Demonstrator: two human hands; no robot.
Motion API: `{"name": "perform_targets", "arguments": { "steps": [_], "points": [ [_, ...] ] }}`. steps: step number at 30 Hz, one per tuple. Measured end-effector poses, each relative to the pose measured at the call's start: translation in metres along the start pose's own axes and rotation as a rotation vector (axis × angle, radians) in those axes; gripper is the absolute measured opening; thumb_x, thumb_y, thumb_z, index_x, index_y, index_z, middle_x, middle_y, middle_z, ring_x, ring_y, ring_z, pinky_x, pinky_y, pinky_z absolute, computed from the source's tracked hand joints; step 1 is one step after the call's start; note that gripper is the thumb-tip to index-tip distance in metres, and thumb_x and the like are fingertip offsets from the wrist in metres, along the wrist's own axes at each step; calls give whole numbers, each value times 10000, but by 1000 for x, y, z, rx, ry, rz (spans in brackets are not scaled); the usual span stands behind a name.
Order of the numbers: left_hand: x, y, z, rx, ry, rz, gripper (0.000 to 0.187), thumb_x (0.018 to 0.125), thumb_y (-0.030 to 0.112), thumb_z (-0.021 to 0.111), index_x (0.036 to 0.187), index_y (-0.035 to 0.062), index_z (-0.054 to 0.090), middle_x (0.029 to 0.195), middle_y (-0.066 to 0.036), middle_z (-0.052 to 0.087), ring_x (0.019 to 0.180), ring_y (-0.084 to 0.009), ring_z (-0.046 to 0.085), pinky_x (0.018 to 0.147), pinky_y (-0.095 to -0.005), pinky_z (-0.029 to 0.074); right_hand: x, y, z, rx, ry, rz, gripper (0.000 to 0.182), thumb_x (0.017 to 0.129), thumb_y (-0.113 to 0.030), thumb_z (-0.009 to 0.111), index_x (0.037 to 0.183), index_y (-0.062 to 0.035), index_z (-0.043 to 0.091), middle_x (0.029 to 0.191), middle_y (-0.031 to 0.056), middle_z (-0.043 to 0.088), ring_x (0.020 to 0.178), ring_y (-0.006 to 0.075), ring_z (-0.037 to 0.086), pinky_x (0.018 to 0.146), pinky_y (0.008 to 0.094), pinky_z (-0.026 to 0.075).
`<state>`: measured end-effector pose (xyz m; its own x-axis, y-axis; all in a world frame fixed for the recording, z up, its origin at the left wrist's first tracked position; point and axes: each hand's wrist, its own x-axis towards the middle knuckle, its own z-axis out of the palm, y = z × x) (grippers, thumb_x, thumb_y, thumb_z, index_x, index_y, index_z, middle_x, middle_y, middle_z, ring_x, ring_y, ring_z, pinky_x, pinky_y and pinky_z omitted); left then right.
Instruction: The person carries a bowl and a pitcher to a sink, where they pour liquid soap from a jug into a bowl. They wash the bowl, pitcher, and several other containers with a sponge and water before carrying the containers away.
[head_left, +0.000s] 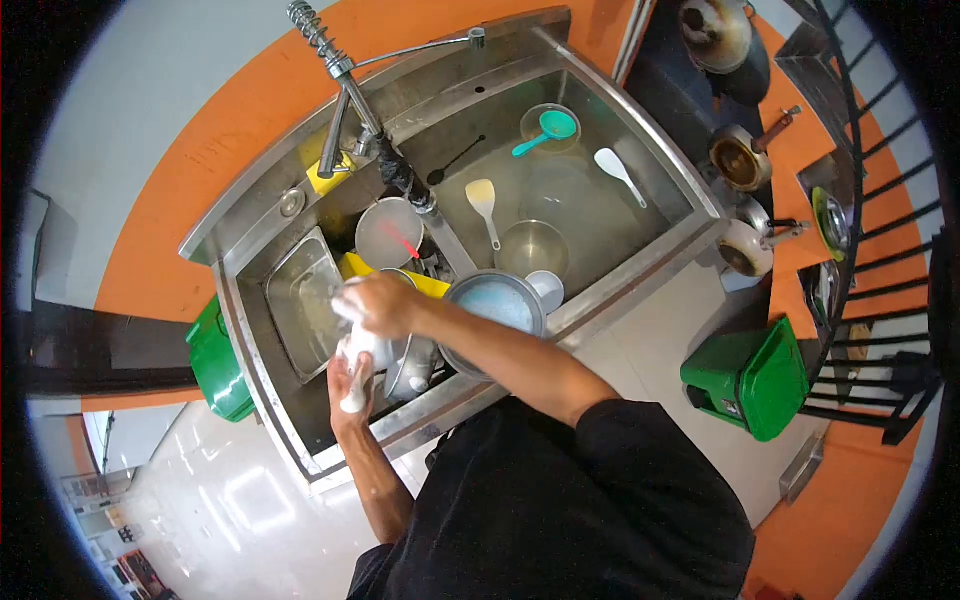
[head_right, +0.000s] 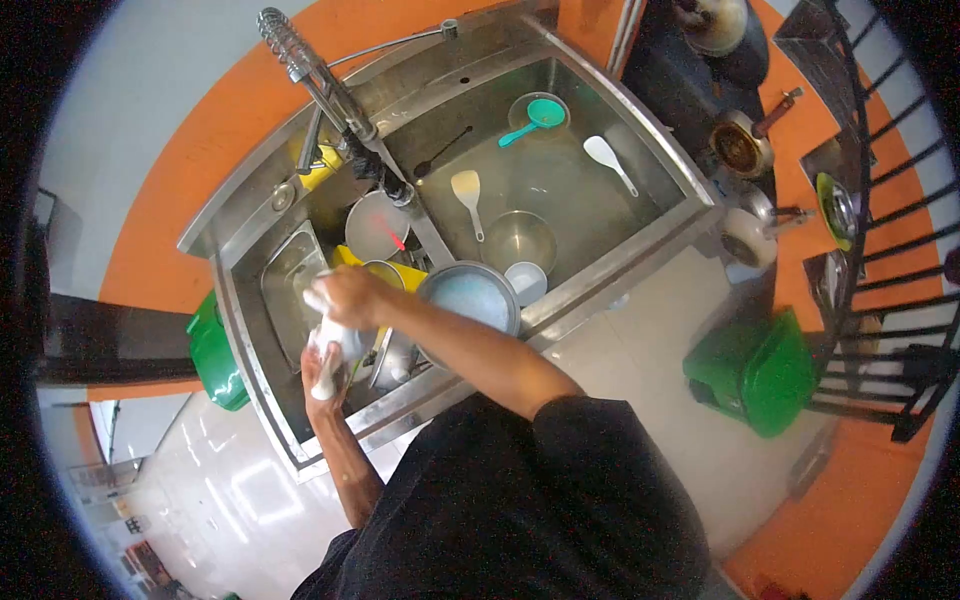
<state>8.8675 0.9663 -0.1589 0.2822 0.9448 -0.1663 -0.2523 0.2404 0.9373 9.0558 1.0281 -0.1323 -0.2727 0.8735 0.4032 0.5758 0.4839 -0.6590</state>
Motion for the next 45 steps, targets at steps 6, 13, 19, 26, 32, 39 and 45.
{"name": "perform_targets", "arguments": {
  "steps": [6, 13, 19, 26, 32, 39, 45],
  "points": [
    [-38, 38, 26, 582, 37, -7, 91, 844, 40, 740, 914, 2, 698, 792, 13, 642, 728, -85, 574, 677, -263, 471, -45, 46, -74, 179, 133, 43, 235, 823, -193, 603, 991, -50, 685, 904, 167, 682, 812, 361, 662, 756, 450, 522],
    [-117, 34, -88, 1521, 647, 17, 144, 826, 99, 675, 951, 75, 742, 917, -120, 695, 818, -318, 653, 749, -427, 497, -170, 209, -128, -599, -271, 525, 292, 784, -250, 741, 968, -27, 703, 964, 222, 694, 934, 399, 665, 817, 462, 521],
    [-156, -13, -158, 1814, 764, -164, 184, 817, 131, 622, 950, 138, 749, 965, -58, 689, 989, -252, 606, 876, -468, 446, -224, 311, -76, -809, -510, 755, 297, 916, -230, 532, 991, 16, 682, 1062, 261, 667, 1030, 432, 632, 886, 491, 516],
    [-175, -5, -169, 1789, 741, -376, 219, 822, 170, 650, 1018, 124, 737, 994, -70, 693, 1017, -277, 597, 920, -469, 437, -225, 315, -61, -728, -506, 721, 366, 948, -266, 454, 952, 15, 689, 1062, 262, 666, 1046, 412, 635, 897, 509, 503],
    [-171, 3, -162, 1533, 902, 197, 362, 800, 168, 725, 1138, 57, 653, 1105, -139, 663, 1028, -349, 592, 894, -455, 456, -179, 220, -99, -821, -468, 591, 186, 724, -114, 719, 897, -61, 680, 959, 196, 681, 922, 380, 653, 802, 476, 525],
    [-43, 16, -18, 902, 613, 396, 332, 851, 64, 705, 1169, 23, 622, 1100, -136, 663, 1001, -244, 646, 856, -342, 519, -109, 123, -170, -846, 104, 206, 236, 713, -187, 738, 903, -68, 663, 943, 170, 662, 860, 366, 648, 717, 474, 535],
    [24, 8, 79, 203, 46, 155, 533, 890, 188, 715, 1339, 12, 489, 1222, -116, 601, 1047, -172, 601, 869, -314, 505, -66, 27, -113, -142, 118, 566, 206, 719, -186, 731, 826, -32, 646, 777, 163, 636, 670, 318, 641, 621, 401, 505]
  ]
}}
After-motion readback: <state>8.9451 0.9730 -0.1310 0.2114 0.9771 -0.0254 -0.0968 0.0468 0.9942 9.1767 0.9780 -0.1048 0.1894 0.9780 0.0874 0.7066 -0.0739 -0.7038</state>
